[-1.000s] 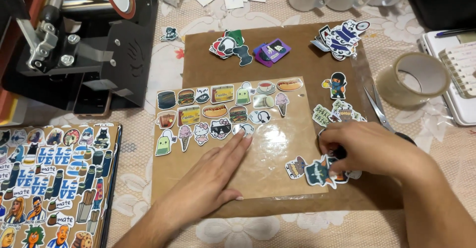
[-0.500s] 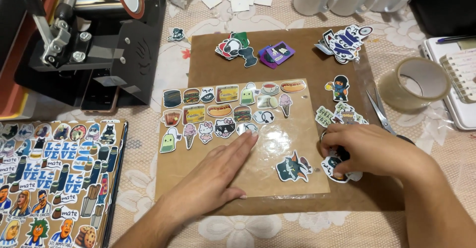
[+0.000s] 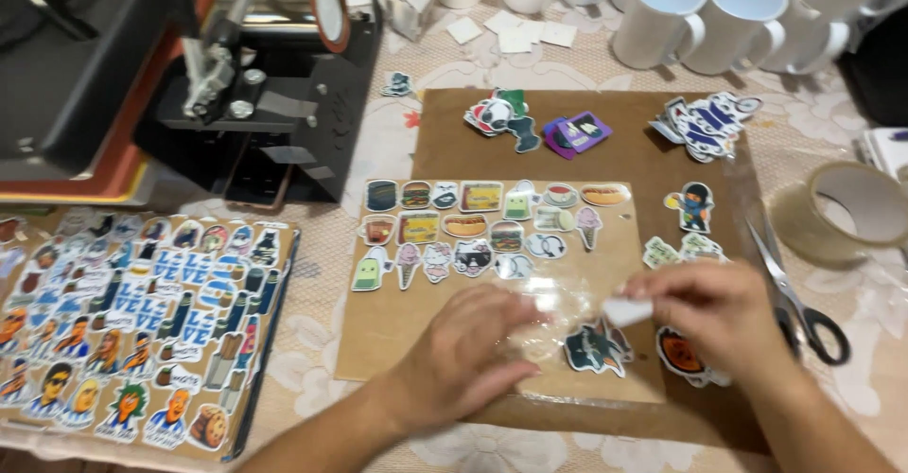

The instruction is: Organizing and applying stickers to a backing sheet, which involves picking them up, peeling off the backing, and placing them precisely.

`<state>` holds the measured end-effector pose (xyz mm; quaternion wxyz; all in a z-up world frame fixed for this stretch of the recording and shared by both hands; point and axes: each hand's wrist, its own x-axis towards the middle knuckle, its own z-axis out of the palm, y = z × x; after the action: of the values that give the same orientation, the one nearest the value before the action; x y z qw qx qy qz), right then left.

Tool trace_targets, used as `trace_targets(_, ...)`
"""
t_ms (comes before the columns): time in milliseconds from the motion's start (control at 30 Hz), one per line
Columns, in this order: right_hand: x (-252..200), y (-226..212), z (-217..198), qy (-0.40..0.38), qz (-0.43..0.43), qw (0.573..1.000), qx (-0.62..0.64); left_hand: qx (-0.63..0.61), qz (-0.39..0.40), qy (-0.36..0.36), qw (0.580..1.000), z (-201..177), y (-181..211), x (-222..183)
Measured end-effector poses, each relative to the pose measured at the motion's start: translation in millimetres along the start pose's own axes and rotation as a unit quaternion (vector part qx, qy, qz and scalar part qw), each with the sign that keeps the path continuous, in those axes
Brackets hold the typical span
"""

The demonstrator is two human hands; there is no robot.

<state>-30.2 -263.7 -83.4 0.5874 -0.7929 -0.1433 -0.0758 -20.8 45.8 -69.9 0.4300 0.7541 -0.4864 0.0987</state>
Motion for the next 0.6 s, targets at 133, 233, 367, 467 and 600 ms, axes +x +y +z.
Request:
trace_targets(133,-19.2,-15.9,38.3,-0.026,-0.096,0.994,0.047,0.087,0.096,0.132,0.983,-1.0,31.0,2.0)
trace_targets(233,-21.5,-33.4,50.7,0.004,-0.214,0.976,-0.04,0.1,0.186,0.141,0.967,2.6,20.1,-6.3)
trace_targets(367,-28.8,-46.6,55.7,0.019,-0.282,0.952,-0.121,0.113,0.196,0.164,0.96,5.2,17.1,-9.6)
trace_targets(467,-31.3,-51.9,58.9,0.022,-0.273,0.958,-0.082,0.115,0.229,0.164,0.953,4.0,16.6,-11.4)
trace_targets(600,-26.5,-54.4,59.8,0.022,-0.337,0.937,-0.092,0.112,0.25,0.175,0.946,3.7,16.6,-11.5)
